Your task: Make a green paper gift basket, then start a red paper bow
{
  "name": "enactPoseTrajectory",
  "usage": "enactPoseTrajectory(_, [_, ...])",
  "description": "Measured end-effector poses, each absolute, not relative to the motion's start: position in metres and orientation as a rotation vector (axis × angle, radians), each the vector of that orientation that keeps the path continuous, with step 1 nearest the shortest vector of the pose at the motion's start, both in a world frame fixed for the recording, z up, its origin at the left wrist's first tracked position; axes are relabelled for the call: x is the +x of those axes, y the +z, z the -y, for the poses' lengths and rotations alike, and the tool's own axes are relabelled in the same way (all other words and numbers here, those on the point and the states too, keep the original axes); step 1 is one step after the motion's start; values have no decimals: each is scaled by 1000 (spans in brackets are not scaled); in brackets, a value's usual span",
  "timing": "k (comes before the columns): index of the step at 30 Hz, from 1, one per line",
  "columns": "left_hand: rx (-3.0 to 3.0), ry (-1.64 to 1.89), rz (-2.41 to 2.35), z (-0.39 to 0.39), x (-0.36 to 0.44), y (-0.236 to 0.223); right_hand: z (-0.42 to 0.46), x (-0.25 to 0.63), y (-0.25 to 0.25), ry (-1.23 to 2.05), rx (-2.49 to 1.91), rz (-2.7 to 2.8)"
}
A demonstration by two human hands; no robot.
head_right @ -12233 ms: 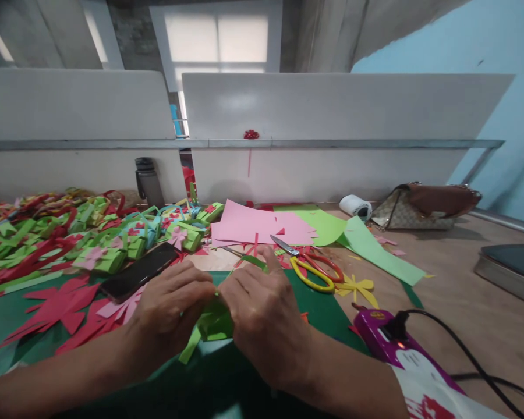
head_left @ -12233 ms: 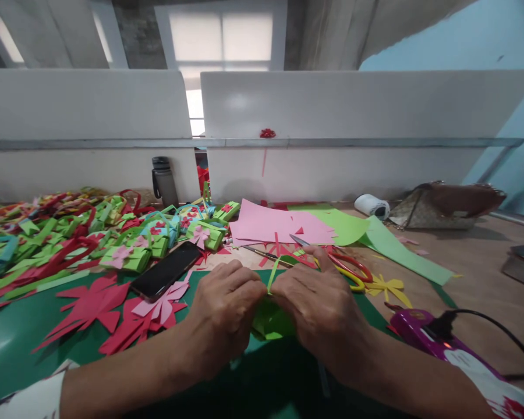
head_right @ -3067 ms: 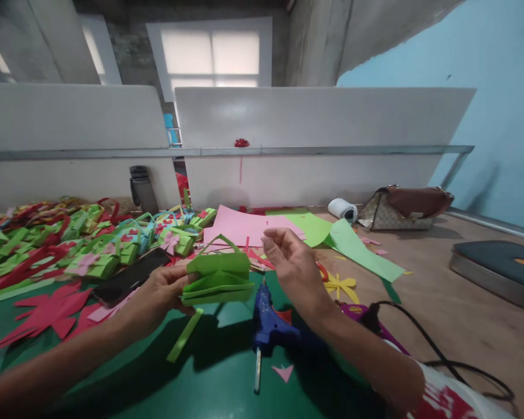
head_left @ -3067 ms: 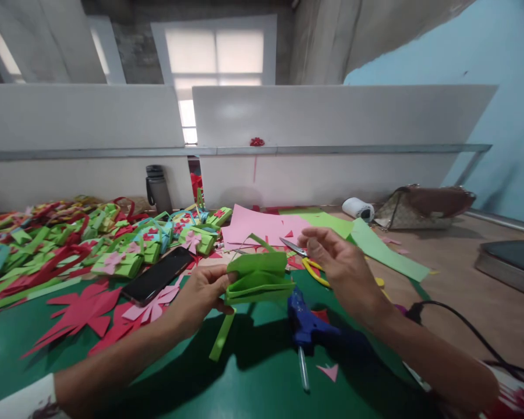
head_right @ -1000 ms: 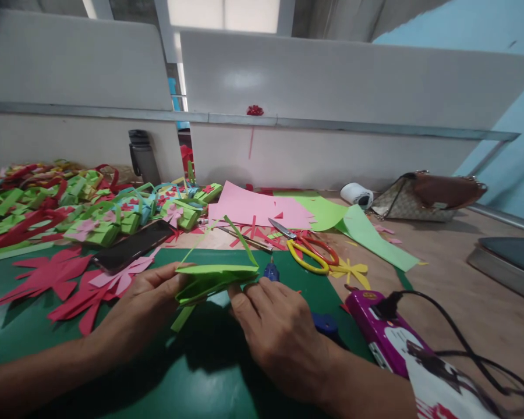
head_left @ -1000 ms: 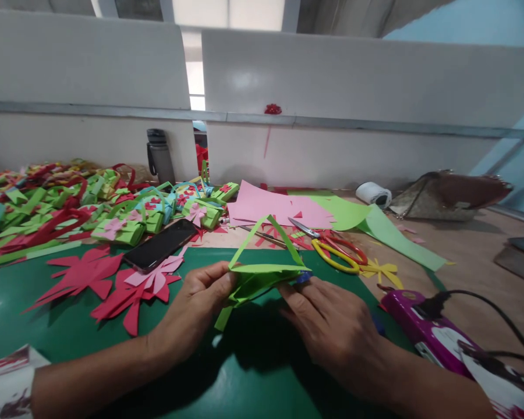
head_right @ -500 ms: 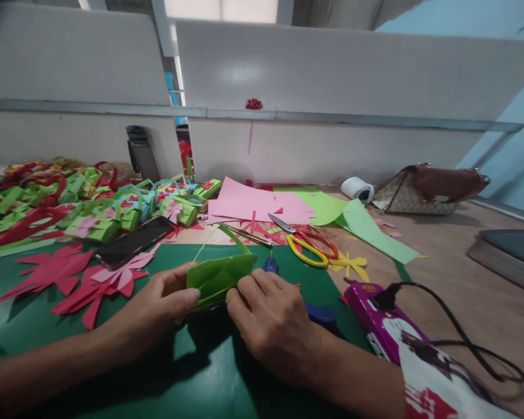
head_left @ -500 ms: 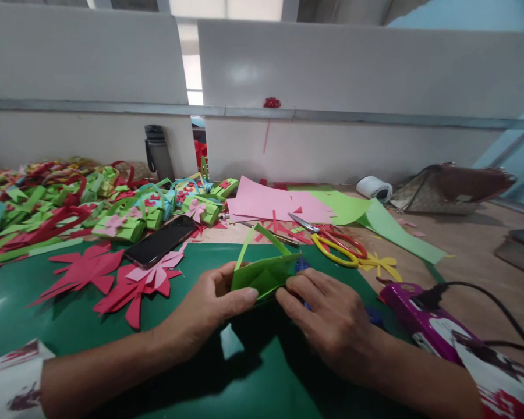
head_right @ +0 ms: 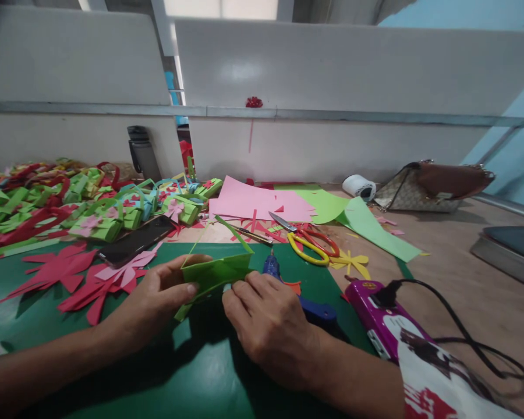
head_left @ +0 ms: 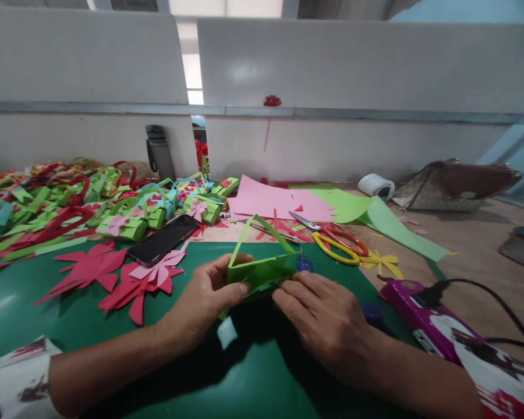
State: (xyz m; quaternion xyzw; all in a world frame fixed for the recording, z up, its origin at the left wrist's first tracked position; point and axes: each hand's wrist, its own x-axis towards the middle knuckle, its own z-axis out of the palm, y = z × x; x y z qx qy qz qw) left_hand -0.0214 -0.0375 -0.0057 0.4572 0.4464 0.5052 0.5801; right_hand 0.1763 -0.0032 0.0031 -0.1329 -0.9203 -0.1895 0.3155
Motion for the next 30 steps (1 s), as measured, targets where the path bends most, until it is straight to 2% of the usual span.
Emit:
enactPoseTrajectory(17, [1182, 1115, -1083, 43, -19, 8, 2, 179, 1, -551, -239, 2431])
enactPoseTrajectory(26, [1156, 1105, -1075, 42, -19, 2, 9, 176, -3, -435, -206, 2540])
enactPoseTrajectory(30, [1141, 1102, -1056, 41, -20, -2, 10, 174, -6, -281, -260, 2582])
